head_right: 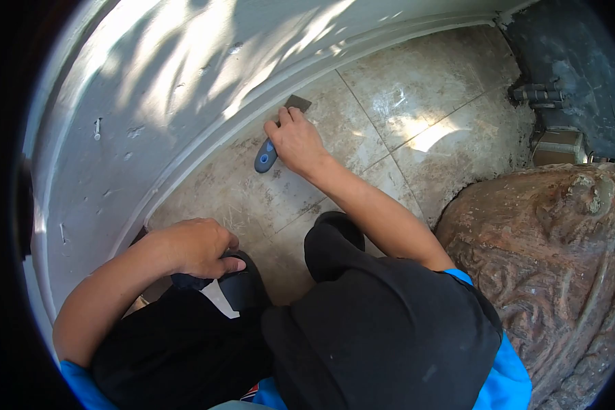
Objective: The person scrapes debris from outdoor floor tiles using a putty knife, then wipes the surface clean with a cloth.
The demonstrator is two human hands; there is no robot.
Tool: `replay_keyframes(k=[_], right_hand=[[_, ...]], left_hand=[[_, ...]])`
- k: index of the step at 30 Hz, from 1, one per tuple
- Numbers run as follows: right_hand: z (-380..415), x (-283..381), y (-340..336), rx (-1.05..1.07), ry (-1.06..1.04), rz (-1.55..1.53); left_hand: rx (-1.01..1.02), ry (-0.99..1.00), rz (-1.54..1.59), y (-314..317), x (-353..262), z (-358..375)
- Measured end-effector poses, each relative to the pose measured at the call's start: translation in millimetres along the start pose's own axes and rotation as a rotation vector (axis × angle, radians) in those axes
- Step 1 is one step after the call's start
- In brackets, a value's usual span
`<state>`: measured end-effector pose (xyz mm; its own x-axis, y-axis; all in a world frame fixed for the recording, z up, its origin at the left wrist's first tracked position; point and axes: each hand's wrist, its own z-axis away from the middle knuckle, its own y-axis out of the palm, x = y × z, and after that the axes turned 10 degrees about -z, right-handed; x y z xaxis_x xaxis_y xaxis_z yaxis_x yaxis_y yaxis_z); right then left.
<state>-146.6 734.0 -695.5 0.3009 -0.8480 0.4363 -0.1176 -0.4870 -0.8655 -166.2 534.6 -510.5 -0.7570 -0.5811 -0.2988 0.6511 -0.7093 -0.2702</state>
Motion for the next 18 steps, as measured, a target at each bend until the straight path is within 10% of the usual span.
replay_keyframes(k=[18], right_hand=[[7.5, 41.5, 16.4, 0.160, 0.028, 0.105]], left_hand=[[0.051, -0.013, -0.031, -4.0, -0.1, -5.4]])
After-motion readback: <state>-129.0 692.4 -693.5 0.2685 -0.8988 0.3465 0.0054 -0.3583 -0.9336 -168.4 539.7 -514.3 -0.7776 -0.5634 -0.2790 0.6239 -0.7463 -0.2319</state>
